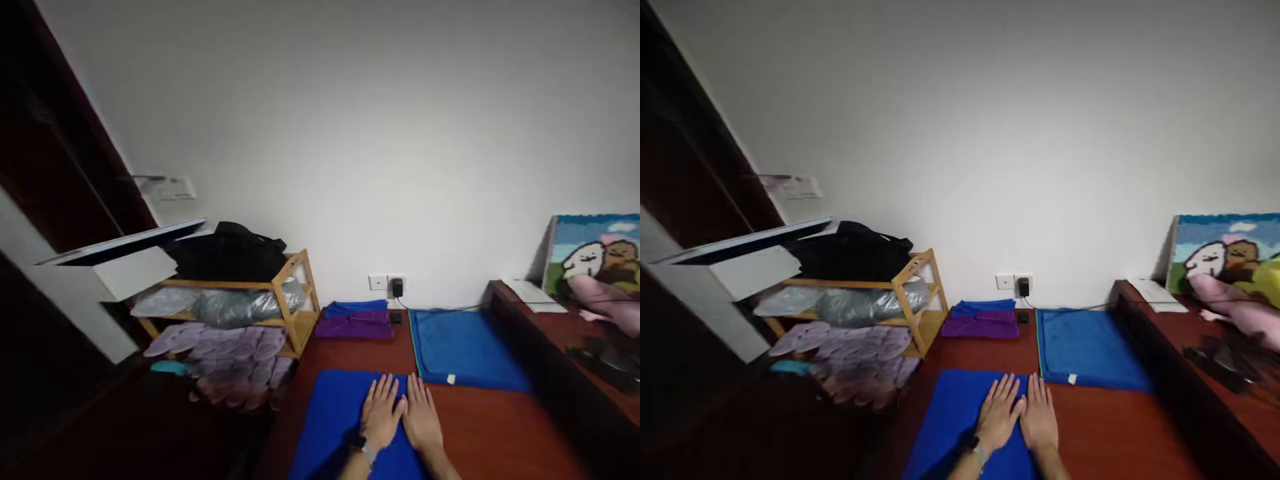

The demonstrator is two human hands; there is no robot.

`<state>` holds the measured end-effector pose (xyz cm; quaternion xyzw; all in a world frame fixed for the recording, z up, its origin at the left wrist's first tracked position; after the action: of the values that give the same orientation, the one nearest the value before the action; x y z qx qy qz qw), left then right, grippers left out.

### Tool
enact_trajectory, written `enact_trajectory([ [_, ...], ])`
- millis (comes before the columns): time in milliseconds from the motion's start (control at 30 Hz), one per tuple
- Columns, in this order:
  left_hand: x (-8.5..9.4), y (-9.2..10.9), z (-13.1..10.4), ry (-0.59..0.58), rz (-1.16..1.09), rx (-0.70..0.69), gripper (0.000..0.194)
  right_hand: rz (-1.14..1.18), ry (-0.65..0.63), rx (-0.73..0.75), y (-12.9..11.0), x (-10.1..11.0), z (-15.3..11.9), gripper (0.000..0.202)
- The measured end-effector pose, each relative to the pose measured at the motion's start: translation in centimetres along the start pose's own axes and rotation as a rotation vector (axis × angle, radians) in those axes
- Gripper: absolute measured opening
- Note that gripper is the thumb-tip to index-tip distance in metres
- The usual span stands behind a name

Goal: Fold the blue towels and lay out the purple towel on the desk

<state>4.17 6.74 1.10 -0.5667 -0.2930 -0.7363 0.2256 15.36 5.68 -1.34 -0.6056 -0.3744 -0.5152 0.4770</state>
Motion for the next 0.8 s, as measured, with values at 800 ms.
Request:
enact_trajectory([
  [800,5.2,-15.7,-9.7,0.064,0.173,0.389,0.071,-0.062,-0.014,-0.161,-0.3,-0.1,0.1,0.065],
])
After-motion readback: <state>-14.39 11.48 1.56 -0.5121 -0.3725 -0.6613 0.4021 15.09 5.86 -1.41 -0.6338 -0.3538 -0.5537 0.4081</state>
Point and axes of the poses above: each hand's wrist, its own z-axis towards the middle knuckle, its own x-axis out of the back of the hand, y = z × x, the point moved 8 cm from there along z, towards the middle knuckle, and after that the axes turned 14 degrees about -x, right-handed, at the moved point
